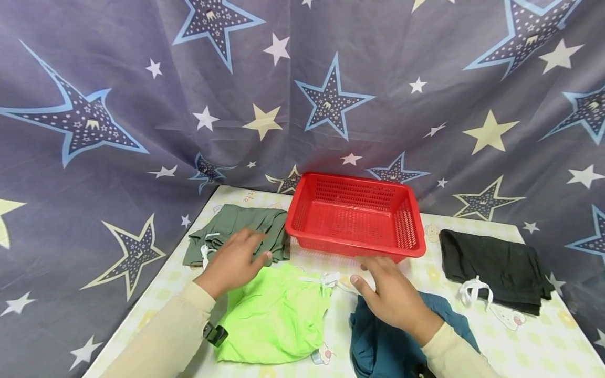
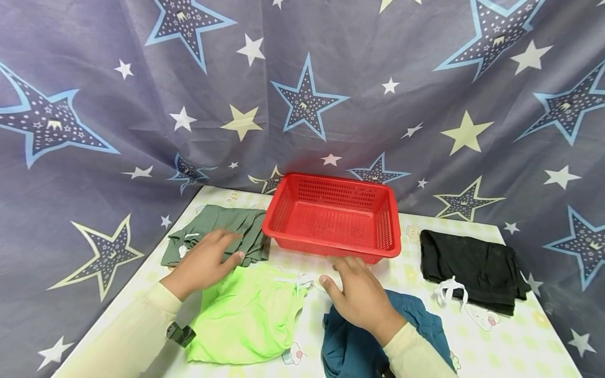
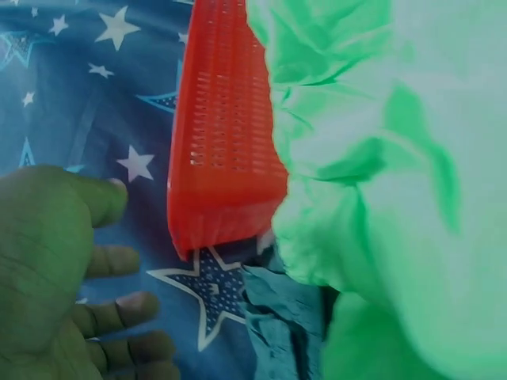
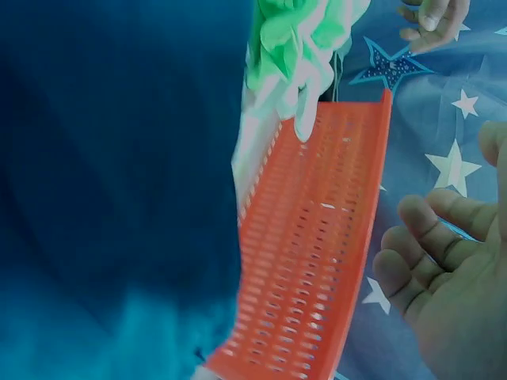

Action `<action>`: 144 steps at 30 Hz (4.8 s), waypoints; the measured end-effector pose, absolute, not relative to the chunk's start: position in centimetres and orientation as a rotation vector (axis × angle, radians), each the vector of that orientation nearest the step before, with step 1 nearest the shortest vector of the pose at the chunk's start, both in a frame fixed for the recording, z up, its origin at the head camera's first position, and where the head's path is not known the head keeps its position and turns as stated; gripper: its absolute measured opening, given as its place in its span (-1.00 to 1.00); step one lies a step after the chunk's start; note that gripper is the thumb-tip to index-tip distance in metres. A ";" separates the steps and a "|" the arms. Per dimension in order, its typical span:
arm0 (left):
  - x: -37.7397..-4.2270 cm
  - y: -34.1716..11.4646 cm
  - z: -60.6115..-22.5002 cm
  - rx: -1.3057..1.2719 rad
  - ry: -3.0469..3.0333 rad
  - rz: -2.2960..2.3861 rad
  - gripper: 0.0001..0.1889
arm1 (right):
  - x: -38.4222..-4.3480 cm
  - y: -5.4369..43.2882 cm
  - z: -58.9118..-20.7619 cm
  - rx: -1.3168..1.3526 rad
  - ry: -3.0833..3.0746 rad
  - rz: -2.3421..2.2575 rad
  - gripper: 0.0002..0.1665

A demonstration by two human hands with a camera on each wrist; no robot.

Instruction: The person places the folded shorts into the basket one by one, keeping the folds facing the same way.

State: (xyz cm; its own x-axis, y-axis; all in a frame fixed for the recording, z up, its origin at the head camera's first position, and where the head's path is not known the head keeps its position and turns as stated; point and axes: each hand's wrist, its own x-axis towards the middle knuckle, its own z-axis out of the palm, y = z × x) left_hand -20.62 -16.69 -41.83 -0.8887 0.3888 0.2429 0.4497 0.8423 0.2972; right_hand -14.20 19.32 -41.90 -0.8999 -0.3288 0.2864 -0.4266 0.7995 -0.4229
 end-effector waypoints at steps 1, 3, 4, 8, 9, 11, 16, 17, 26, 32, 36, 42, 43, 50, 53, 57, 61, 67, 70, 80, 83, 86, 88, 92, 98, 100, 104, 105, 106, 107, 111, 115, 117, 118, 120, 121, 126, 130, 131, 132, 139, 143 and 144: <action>-20.4 -16.9 -42.1 -0.621 -2.854 -0.522 -0.47 | -14.1 19.2 -42.0 0.581 -2.803 0.738 -0.43; -20.1 -17.4 -42.5 -0.556 -2.877 -0.519 -0.49 | -13.9 18.9 -42.3 0.548 -2.832 0.773 -0.45; -19.9 -17.6 -42.7 -0.522 -2.897 -0.515 -0.49 | -13.8 18.7 -42.4 0.525 -2.847 0.796 -0.46; -19.3 -18.2 -43.1 -0.420 -2.981 -0.523 -0.46 | -13.5 17.9 -42.8 0.404 -2.918 0.913 -0.48; -19.1 -18.3 -43.1 -0.401 -3.004 -0.518 -0.45 | -13.4 17.7 -42.9 0.377 -2.932 0.946 -0.49; -18.9 -18.4 -43.2 -0.367 -3.053 -0.510 -0.42 | -13.3 17.2 -43.1 0.329 -2.954 1.010 -0.52; -18.6 -18.5 -43.4 -0.299 -3.158 -0.490 -0.35 | -13.0 16.4 -43.4 0.294 -2.975 1.137 -0.56; -18.5 -18.5 -43.4 -0.284 -3.175 -0.492 -0.34 | -13.0 16.3 -43.5 0.288 -2.982 1.156 -0.56; -18.2 -18.9 -43.6 -0.149 -3.330 -0.519 -0.19 | -12.6 15.5 -44.2 0.168 -3.024 1.510 -0.60; -17.9 -19.4 -43.9 -0.089 -3.427 -0.441 -0.30 | -12.4 15.1 -44.6 0.081 -2.960 1.965 -0.49; -17.9 -19.5 -44.4 -0.119 -3.456 -0.467 -0.39 | -12.4 14.8 -45.1 0.031 -2.994 2.011 -0.47; -17.9 -19.3 -45.1 -0.176 -3.441 -0.535 -0.51 | -12.4 14.0 -45.8 -0.017 -3.025 2.037 -0.50; -17.9 -19.2 -45.2 -0.188 -3.433 -0.543 -0.54 | -12.4 13.8 -45.9 -0.014 -3.033 2.031 -0.50; -18.0 -18.6 -45.4 -0.245 -3.405 -0.645 -0.64 | -12.5 13.1 -46.4 0.087 -3.083 1.961 -0.59; -18.0 -18.2 -45.4 -0.240 -3.396 -0.689 -0.66 | -12.5 13.0 -46.4 0.139 -3.091 1.917 -0.65; -18.1 -17.9 -45.4 -0.238 -3.405 -0.770 -0.63 | -12.4 12.8 -46.4 0.167 -3.094 1.895 -0.71; -18.1 -17.6 -45.5 -0.264 -3.406 -0.878 -0.54 | -12.4 12.6 -46.5 0.154 -3.103 1.878 -0.71; -17.9 -17.2 -45.7 -0.317 -3.347 -0.993 -0.45 | -12.4 12.4 -46.6 0.173 -3.076 1.919 -0.66; -17.8 -16.9 -45.9 -0.332 -3.325 -1.015 -0.39 | -12.4 12.3 -46.6 0.195 -3.045 1.948 -0.61; -17.5 -16.2 -45.8 -0.392 -3.251 -1.062 -0.24 | -12.5 12.1 -46.8 0.098 -2.946 2.078 -0.49; -17.4 -16.0 -45.9 -0.414 -3.242 -1.070 -0.22 | -12.5 12.1 -46.9 0.104 -2.855 2.261 -0.41; -17.4 -15.9 -45.8 -0.448 -3.228 -1.111 -0.21 | -12.5 12.1 -47.1 0.113 -2.744 2.403 -0.29; -17.5 -15.9 -45.6 -0.491 -3.204 -1.179 -0.25 | -12.6 12.1 -47.3 0.096 -2.693 2.427 -0.22; -17.7 -16.1 -45.2 -0.631 -3.138 -1.344 -0.26 | -12.7 12.3 -47.5 0.035 -2.704 2.323 -0.14; -17.8 -16.1 -45.2 -0.756 -3.115 -1.445 -0.07 | -12.7 12.7 -47.5 0.017 -2.716 2.293 -0.19; -17.9 -15.9 -45.6 -0.771 -3.100 -1.454 -0.04 | -12.8 12.8 -47.5 0.022 -2.729 2.258 -0.17; -17.9 -15.6 -46.1 -0.739 -3.057 -1.435 -0.04 | -12.8 13.0 -47.3 0.050 -2.739 2.180 -0.15; -18.0 -15.6 -46.1 -0.723 -3.048 -1.429 -0.05 | -12.8 13.1 -47.2 0.060 -2.735 2.170 -0.15; -18.0 -15.5 -46.1 -0.704 -3.042 -1.419 -0.06 | -12.7 13.2 -47.0 0.069 -2.731 2.159 -0.15; -18.0 -15.5 -46.0 -0.689 -3.036 -1.411 -0.08 | -12.7 13.3 -46.8 0.078 -2.724 2.149 -0.16; -17.9 -15.3 -45.3 -0.659 -3.017 -1.410 -0.09 | -12.4 13.6 -45.8 0.093 -2.727 2.051 -0.20; -17.8 -15.2 -44.1 -0.688 -2.995 -1.418 -0.10 | -12.2 14.0 -44.8 0.091 -2.729 1.974 -0.24; -17.7 -15.1 -43.4 -0.723 -2.974 -1.409 -0.10 | -12.1 14.2 -44.3 0.102 -2.710 1.979 -0.26; -17.7 -15.0 -43.0 -0.739 -2.966 -1.401 -0.11 | -12.1 14.2 -44.0 0.109 -2.699 1.982 -0.27; -17.7 -14.9 -42.3 -0.769 -2.948 -1.373 -0.12 | -12.0 14.5 -43.5 0.122 -2.679 1.976 -0.27; -17.7 -14.9 -42.0 -0.778 -2.940 -1.358 -0.13 | -11.9 14.5 -43.2 0.124 -2.666 1.982 -0.27; -17.8 -14.5 -40.4 -0.835 -2.896 -1.340 -0.16 | -11.7 15.0 -41.7 0.086 -2.634 1.965 -0.23; -17.9 -14.1 -39.2 -0.879 -2.859 -1.330 -0.16 | -11.7 15.5 -40.4 0.066 -2.622 1.966 -0.22; -17.9 -14.1 -38.9 -0.884 -2.853 -1.323 -0.16 | -11.7 15.7 -40.1 0.067 -2.620 1.969 -0.21; -17.9 -14.0 -38.7 -0.887 -2.845 -1.323 -0.16 | -11.7 15.8 -39.8 0.069 -2.620 1.971 -0.22; -18.6 -13.2 -37.1 -0.903 -2.816 -1.342 -0.18 | -12.1 17.0 -37.9 0.112 -2.584 2.026 -0.23; -19.4 -12.3 -36.7 -0.899 -2.822 -1.311 -0.19 | -12.9 17.6 -37.4 0.097 -2.559 2.066 -0.19; -19.7 -12.0 -36.6 -0.896 -2.826 -1.292 -0.20 | -13.1 17.8 -37.4 0.083 -2.554 2.074 -0.18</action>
State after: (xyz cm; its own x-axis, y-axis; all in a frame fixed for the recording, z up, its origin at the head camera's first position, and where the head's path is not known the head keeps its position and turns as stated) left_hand -19.69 -12.04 -36.62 -0.8425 0.5202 0.1399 0.4461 0.5283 0.7224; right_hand -13.11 17.76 -37.41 -0.9876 -0.1330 -0.0840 0.0549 0.2090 -0.9764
